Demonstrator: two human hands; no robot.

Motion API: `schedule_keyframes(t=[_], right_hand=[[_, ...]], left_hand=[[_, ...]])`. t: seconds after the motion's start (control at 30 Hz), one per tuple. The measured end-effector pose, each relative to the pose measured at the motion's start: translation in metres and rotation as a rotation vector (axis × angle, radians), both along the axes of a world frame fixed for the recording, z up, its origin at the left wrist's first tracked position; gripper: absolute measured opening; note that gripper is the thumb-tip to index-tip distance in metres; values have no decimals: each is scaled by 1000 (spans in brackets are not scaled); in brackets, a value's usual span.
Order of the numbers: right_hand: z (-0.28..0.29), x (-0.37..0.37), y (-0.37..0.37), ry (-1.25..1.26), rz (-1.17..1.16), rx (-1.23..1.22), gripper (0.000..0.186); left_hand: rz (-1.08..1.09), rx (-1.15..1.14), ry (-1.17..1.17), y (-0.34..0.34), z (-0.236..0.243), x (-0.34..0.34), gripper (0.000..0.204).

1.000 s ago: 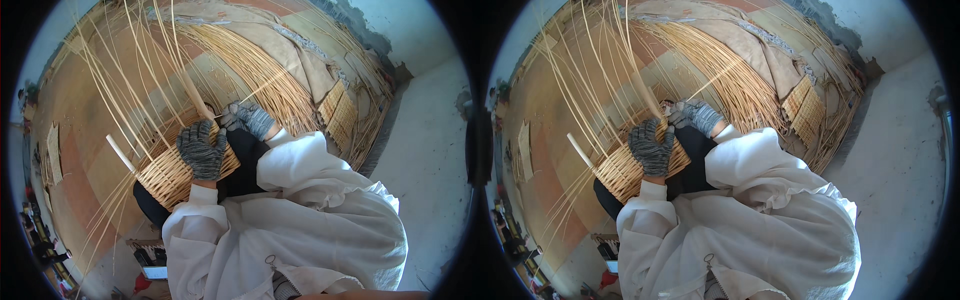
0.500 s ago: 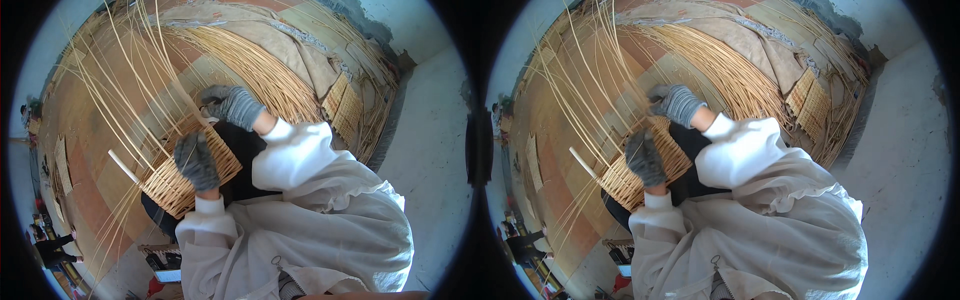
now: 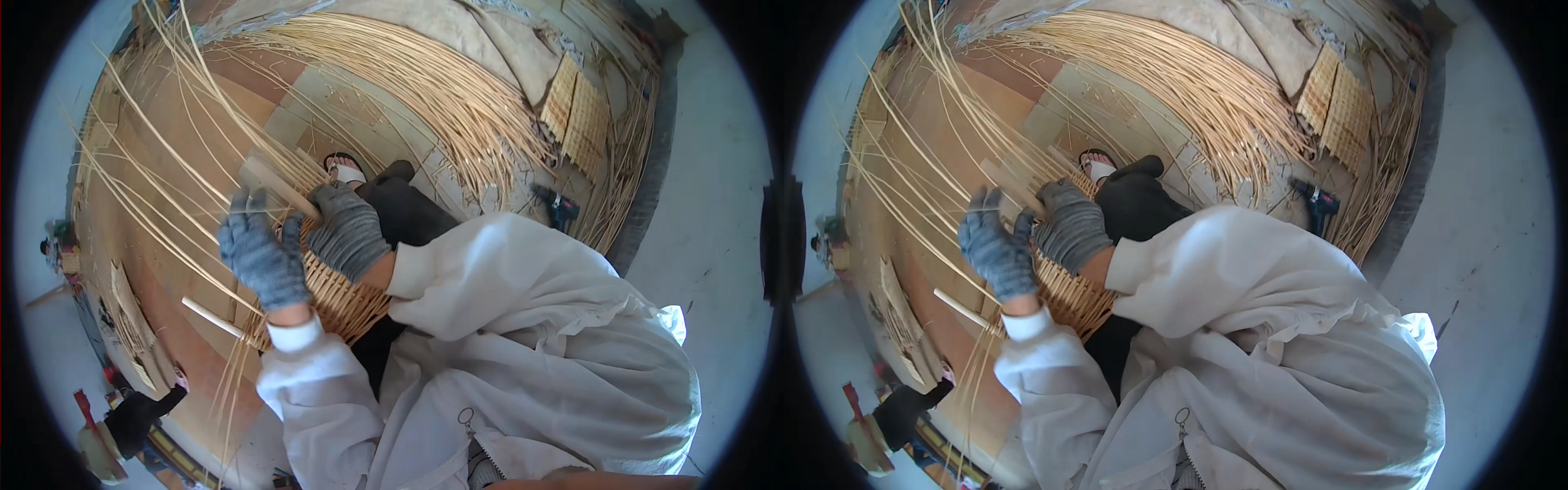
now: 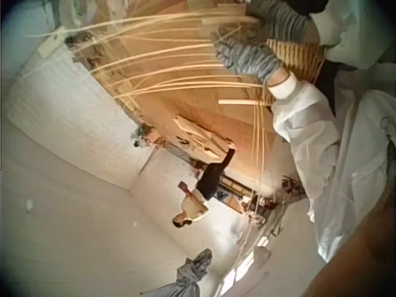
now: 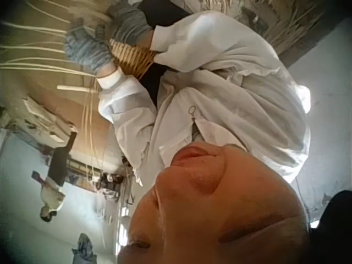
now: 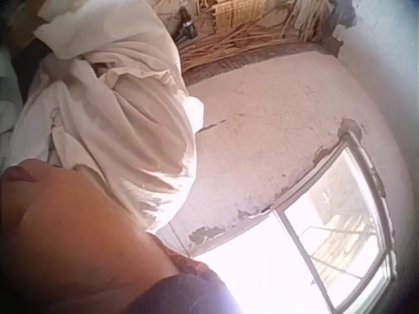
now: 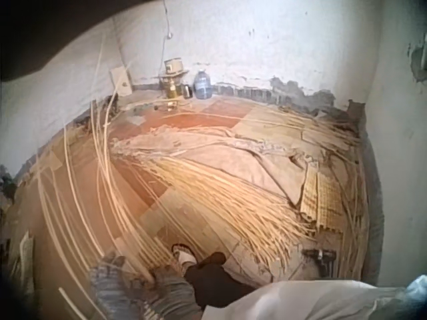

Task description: The person weaves a rectangular basket using thin wooden strips, interlacing them through a vertical frame. They use a hammer to tighten the weave and pliers to trim the excess ends of the strips.

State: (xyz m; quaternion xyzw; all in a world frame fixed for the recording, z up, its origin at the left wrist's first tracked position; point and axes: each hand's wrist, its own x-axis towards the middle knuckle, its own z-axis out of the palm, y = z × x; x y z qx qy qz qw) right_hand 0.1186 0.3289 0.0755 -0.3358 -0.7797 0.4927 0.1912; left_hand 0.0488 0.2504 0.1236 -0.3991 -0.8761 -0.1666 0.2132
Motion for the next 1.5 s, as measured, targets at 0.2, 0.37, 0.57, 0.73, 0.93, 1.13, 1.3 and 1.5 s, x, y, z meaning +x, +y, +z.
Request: schedule_keyframes(t=[0.2,0.37,0.57,0.73,0.93,1.13,1.3,1.5], right_hand=[[3,7,3,123,-35,-151,30],[-5,21,33,250,105,-318,22],[-55,12,86,371,396,-616,15],[-50,-11,84,459,351,-1118,26],[-122,-47,98,-14,427,-687,25],[-144,-56,102,-15,411,-589,25],[-134,-82,125,-101,648,-231,26],[-73,-133,97,-39,860,430,25]], left_hand=[[-47,298,-737,-23,-22,47,32],[-86,589,-1551,-23,-6,33,37],[-6,614,-1317,-13,-19,56,44],[-33,505,-993,-12,-43,62,47],[181,-110,-438,10,-12,86,64],[-9,-873,118,48,-2,71,33],[226,-1637,-183,126,-22,47,30],[235,-1651,-165,119,-54,46,37]])
